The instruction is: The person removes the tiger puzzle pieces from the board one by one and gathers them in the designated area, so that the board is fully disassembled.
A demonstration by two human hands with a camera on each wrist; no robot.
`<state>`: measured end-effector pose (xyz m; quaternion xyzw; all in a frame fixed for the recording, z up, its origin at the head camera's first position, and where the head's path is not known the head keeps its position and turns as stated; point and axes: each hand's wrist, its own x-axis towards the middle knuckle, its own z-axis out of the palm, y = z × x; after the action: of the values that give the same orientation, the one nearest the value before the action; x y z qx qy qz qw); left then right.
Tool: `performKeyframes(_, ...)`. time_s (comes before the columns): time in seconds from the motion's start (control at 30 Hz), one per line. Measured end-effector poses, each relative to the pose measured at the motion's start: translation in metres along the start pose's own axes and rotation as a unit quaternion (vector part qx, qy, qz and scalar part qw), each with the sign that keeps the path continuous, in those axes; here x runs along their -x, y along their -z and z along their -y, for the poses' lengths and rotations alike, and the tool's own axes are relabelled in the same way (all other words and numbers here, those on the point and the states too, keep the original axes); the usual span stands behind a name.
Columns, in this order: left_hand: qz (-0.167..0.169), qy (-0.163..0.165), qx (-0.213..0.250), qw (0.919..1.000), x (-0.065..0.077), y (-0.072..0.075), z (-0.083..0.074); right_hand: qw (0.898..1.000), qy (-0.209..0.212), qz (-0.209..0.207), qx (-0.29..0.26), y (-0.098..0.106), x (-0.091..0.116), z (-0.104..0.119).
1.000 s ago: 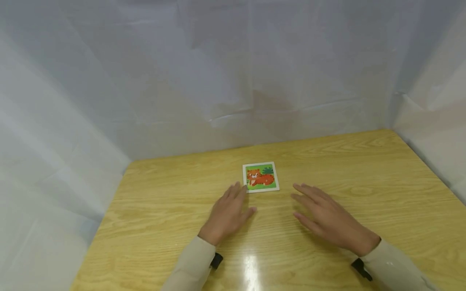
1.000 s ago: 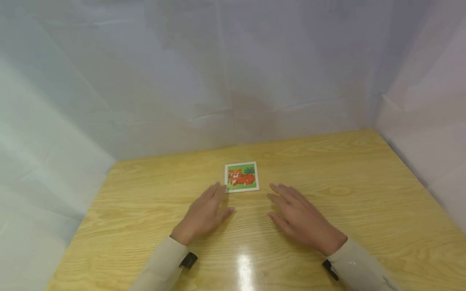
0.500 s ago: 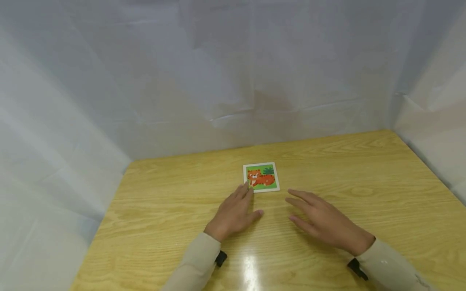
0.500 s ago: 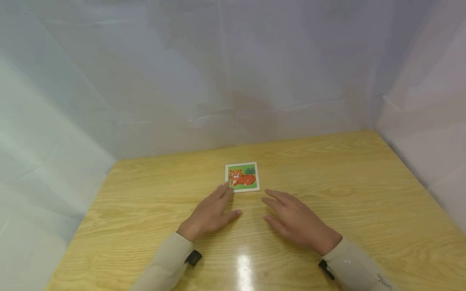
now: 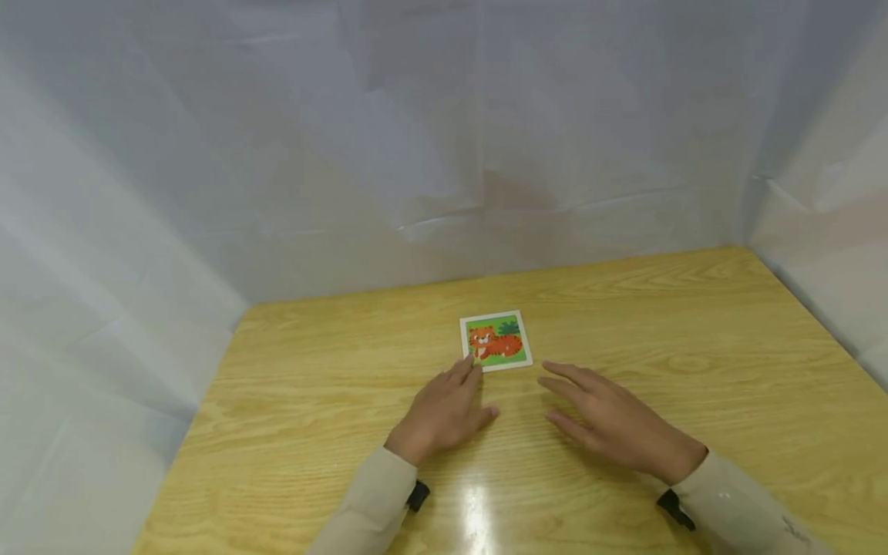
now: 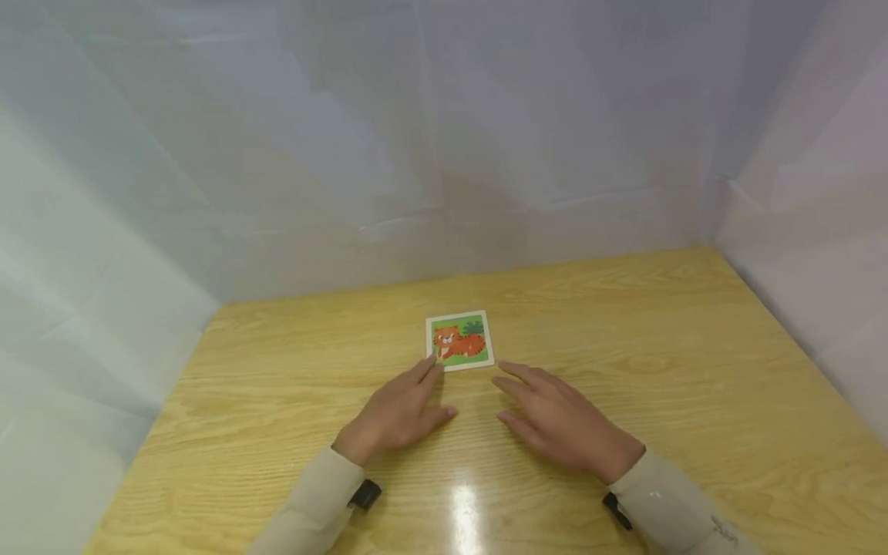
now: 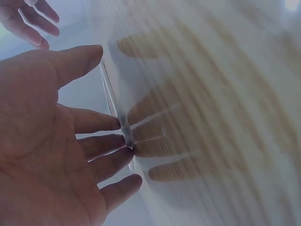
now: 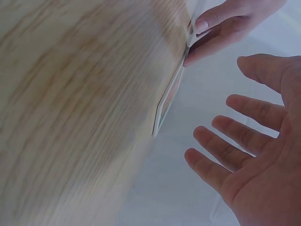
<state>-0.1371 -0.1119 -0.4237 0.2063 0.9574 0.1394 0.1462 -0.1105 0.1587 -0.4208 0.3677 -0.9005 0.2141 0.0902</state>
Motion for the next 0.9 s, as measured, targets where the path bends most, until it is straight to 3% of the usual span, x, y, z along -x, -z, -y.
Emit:
performKeyframes(0.33,0.006,-0.006,-0.037,0.9993,0.006,0.000,-0.004,1.000,0.022,-0.010,0.006,0.002,-0.006,-0.003)
performKeyframes(0.63,0.013,-0.010,-0.042,0.9990,0.017,-0.002,-0.008,1.000,0.026,-0.002,0.002,0.002,-0.012,-0.003)
performKeyframes(0.9,0.026,-0.016,-0.055,0.9980,0.026,-0.004,-0.013,1.000,0.006,0.026,0.004,-0.001,-0.016,-0.002)
